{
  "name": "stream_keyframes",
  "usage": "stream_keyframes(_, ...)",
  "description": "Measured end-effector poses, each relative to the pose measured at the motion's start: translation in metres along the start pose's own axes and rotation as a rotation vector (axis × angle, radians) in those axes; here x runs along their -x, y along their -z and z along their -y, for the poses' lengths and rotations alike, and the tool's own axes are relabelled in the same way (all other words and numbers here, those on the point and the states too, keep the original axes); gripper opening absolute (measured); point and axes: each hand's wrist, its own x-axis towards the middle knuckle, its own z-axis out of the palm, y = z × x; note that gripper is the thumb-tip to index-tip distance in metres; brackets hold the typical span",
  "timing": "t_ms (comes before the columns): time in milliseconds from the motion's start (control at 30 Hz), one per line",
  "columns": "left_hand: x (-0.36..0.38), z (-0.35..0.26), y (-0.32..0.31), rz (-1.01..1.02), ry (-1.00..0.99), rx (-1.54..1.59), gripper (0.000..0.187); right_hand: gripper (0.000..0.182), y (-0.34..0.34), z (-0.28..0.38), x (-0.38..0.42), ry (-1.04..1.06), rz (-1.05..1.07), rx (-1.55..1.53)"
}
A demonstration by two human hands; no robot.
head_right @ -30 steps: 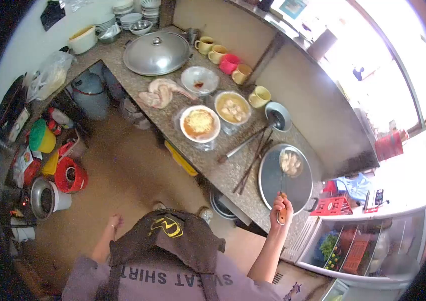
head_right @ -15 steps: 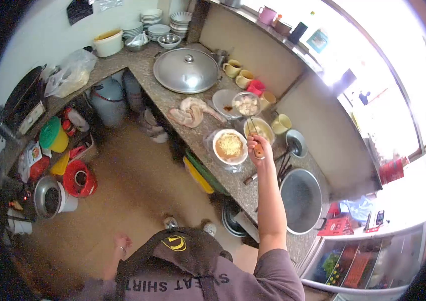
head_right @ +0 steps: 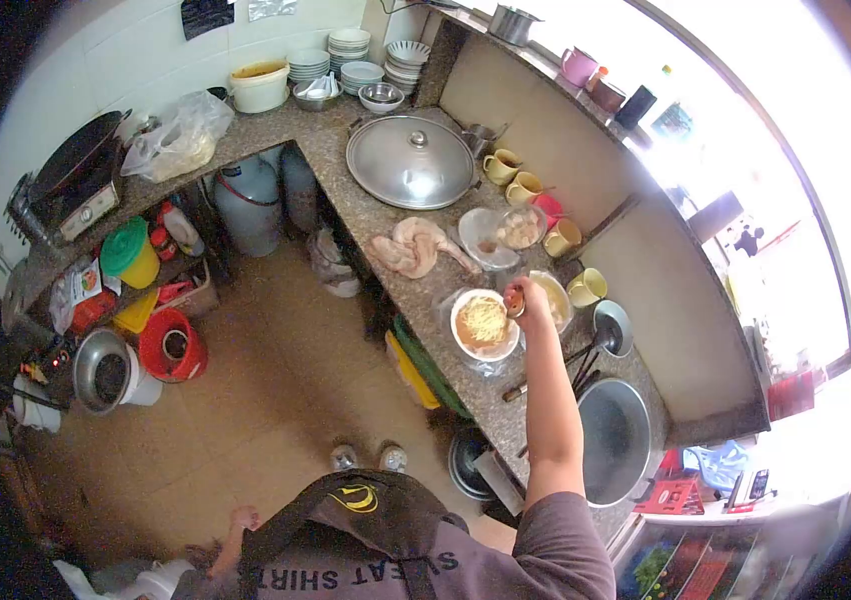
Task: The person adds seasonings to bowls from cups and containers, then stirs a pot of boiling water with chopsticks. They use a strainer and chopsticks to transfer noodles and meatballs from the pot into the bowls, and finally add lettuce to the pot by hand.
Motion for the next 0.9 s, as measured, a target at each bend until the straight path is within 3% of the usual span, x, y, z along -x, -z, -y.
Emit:
stream_keyframes(67,0.003,-0.008,0.006,0.241,0.140,0.255,0.021,0.006,0.002,0.000,0.009,0.018,-0.026,0.123)
stream_keyframes(100,0.013,0.003,-0.009,0.239,0.138,0.250,0.021,0.006,0.004,0.001,0.011,0.018,-0.028,0.117)
stream_keyframes(167,0.005,-0.018,-0.027,0.394,0.185,0.690,0.016,0.006,0.010,0.004,0.014,-0.017,-0.084,0.167)
stream_keyframes(200,-0.001,-0.021,-0.024,0.394,0.181,0.680,0.016,0.006,0.014,0.003,0.013,-0.014,-0.087,0.157)
stream_keyframes(233,0.007,-0.029,-0.037,0.186,0.085,0.394,0.016,0.007,0.016,0.002,0.011,-0.034,-0.118,0.296)
stream_keyframes(267,0.057,-0.082,-0.081,-0.022,-0.012,0.110,0.016,0.007,0.018,0.002,0.009,-0.055,-0.148,0.438)
stream_keyframes(300,0.064,-0.099,-0.094,-0.023,-0.016,0.107,0.016,0.007,0.018,0.001,0.008,-0.053,-0.148,0.434)
stream_keyframes(367,0.072,-0.117,-0.107,0.031,-0.069,-0.090,0.020,0.006,0.021,-0.001,0.007,0.072,-0.185,0.731)
stream_keyframes(400,0.080,-0.125,-0.115,0.029,-0.070,-0.099,0.020,0.017,0.035,-0.006,-0.006,0.154,-0.185,0.918)
stream_keyframes(433,0.088,-0.133,-0.123,0.000,-0.088,-0.125,0.019,0.017,0.036,-0.006,-0.005,0.152,-0.192,0.910)
stream_keyframes(500,0.090,-0.139,-0.128,-0.025,-0.111,-0.163,0.021,0.031,0.030,-0.012,-0.003,0.412,-0.359,1.412)
stream_keyframes(533,0.088,-0.139,-0.126,-0.002,-0.163,-0.199,0.019,0.044,0.020,-0.010,0.008,0.424,-0.386,1.524)
stream_keyframes(600,0.075,-0.132,-0.118,0.023,-0.219,-0.252,0.019,0.045,0.031,-0.016,0.003,0.458,-0.386,1.516)
stream_keyframes(667,0.027,-0.099,-0.100,0.187,-0.139,-0.264,0.029,0.051,0.036,-0.015,0.013,0.510,-0.370,1.525)
stream_keyframes(733,-0.006,-0.067,-0.078,0.157,-0.160,-0.386,0.024,0.053,0.050,-0.019,0.026,0.543,-0.398,1.459)
stream_keyframes(833,-0.016,-0.101,-0.072,0.096,-0.200,-0.572,0.020,0.056,0.087,-0.031,0.067,0.587,-0.448,1.305)
stream_keyframes(900,0.000,-0.103,-0.088,0.041,-0.239,-0.692,0.020,0.053,0.142,-0.057,0.091,0.811,-0.413,0.905)
